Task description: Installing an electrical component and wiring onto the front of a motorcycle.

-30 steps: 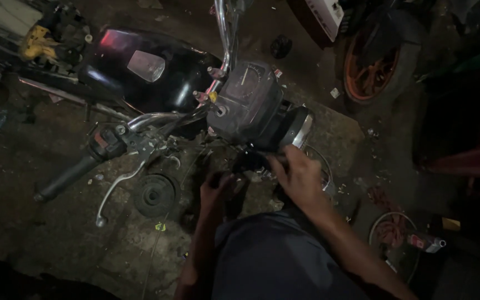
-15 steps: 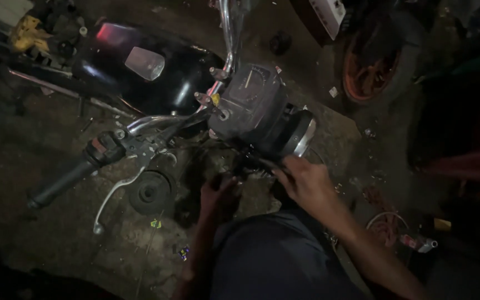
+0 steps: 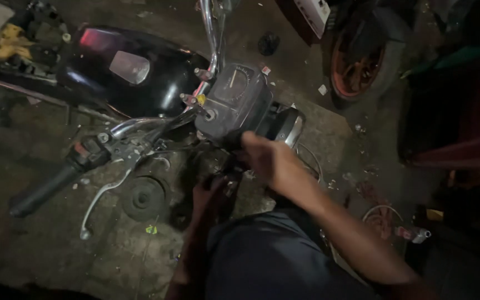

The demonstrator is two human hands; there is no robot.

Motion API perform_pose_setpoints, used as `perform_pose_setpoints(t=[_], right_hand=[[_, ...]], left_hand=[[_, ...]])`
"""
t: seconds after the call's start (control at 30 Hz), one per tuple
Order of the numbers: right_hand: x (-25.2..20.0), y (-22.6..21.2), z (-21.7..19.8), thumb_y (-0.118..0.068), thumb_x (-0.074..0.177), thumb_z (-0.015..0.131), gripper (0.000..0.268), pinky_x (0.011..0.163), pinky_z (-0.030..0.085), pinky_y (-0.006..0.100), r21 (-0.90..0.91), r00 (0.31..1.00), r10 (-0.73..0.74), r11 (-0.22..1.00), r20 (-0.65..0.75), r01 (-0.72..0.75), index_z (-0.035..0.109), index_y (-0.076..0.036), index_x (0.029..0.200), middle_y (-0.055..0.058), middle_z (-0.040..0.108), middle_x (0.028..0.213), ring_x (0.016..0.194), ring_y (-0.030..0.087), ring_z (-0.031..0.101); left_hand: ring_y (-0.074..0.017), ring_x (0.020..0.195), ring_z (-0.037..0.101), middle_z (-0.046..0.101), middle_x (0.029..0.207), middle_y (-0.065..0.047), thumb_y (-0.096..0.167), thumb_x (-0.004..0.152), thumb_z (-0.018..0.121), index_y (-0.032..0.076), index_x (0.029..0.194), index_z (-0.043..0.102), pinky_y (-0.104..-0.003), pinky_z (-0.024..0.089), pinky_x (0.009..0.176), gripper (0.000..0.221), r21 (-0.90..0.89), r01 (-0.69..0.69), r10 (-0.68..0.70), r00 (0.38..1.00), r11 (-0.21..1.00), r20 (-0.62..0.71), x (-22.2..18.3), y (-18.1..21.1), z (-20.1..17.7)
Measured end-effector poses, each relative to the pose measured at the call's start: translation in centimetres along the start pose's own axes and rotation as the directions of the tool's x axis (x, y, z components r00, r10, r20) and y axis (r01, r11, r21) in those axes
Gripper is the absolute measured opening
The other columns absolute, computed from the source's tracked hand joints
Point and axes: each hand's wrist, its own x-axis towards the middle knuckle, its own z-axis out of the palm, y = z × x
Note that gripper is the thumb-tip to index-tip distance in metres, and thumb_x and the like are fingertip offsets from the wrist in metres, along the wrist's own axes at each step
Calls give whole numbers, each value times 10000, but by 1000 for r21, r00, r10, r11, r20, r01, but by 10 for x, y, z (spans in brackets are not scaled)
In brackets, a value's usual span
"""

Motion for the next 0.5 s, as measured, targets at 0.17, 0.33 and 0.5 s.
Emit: perform_pose_setpoints(t=[0.17, 0.33, 0.5], right_hand=[[25, 1, 37, -103, 1054, 564, 83, 551, 523, 361, -613, 909, -405, 696, 95, 375, 580, -41, 1108, 132, 661, 805, 681, 240, 697], [61, 3, 53, -85, 994, 591, 282, 455, 527, 356, -521, 798, -573, 631, 186, 575, 532, 26, 1247, 167, 724, 857, 591, 268, 695], [38, -17, 35, -253, 903, 726, 288, 484, 517, 436, -664, 833, -549, 597, 72, 451, 614, -89, 1112, 148, 709, 731, 561, 320, 683]], left_hand=[[-238, 903, 696, 732, 1107, -154, 263, 837, 804, 12, 1198, 694, -403, 565, 743, 454, -71, -54, 57, 998, 996, 38, 1, -8, 5], [-258, 995, 711, 733, 1099, -157, 186, 887, 782, 1, 1140, 702, -422, 601, 864, 324, -394, -264, 324, 941, 880, 93, 11, -20, 10], [-283, 1142, 700, 681, 1297, -173, 109, 1024, 600, -21, 1352, 603, -419, 592, 1000, 353, 131, -852, 853, 518, 507, 65, 60, -117, 13]])
